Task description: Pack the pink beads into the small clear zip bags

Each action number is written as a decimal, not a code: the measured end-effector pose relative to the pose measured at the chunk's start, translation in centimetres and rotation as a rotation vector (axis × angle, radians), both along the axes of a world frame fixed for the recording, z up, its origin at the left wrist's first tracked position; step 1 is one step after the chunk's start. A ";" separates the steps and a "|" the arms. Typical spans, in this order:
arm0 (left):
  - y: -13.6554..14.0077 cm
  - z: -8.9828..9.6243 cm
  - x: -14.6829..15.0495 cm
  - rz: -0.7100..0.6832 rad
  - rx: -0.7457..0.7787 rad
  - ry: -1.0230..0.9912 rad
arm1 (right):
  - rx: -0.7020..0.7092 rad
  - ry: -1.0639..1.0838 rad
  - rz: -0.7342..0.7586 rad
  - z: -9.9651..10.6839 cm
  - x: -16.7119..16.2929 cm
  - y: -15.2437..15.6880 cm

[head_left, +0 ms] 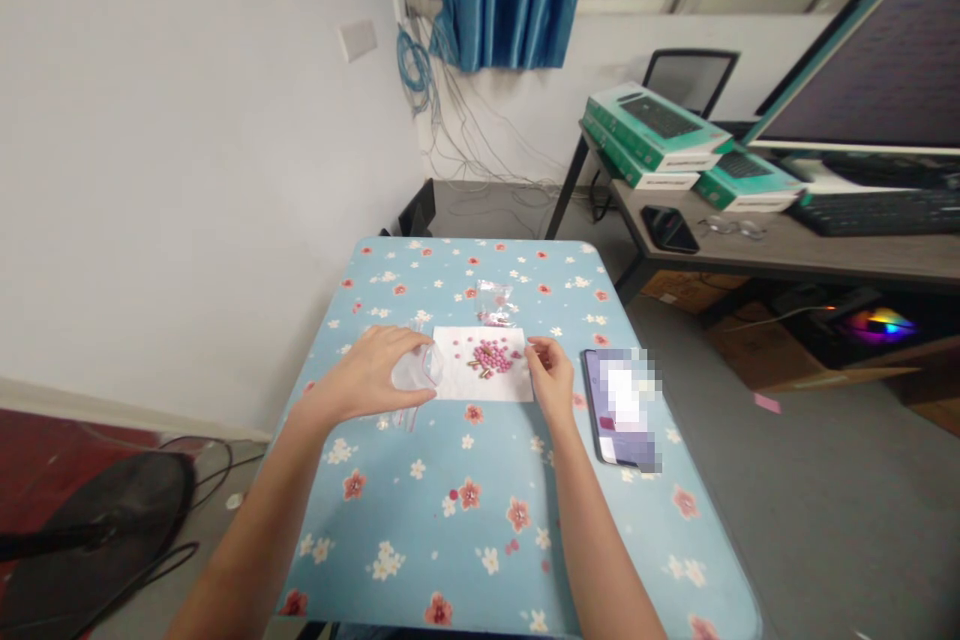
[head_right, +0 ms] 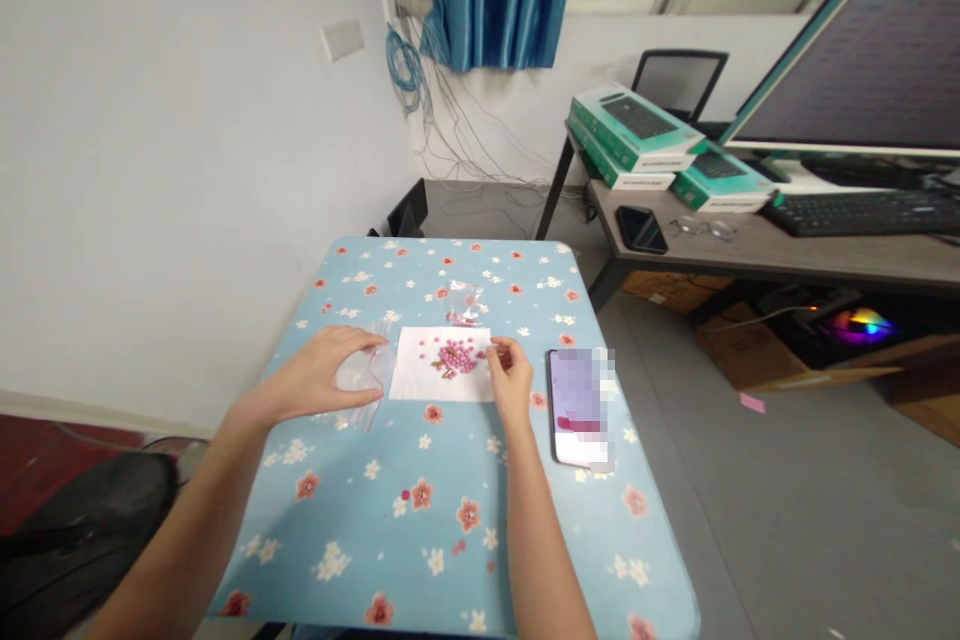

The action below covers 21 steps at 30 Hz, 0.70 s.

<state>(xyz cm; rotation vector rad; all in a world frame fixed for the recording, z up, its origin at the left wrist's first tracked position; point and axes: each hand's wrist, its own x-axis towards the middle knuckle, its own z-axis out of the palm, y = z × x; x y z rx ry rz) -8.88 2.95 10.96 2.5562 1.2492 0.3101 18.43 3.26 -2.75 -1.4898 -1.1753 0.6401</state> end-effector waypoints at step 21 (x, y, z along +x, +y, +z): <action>-1.8 -9.9 6.3 0.227 0.133 -0.285 | -0.102 -0.709 -0.080 1.4 -0.6 -1.1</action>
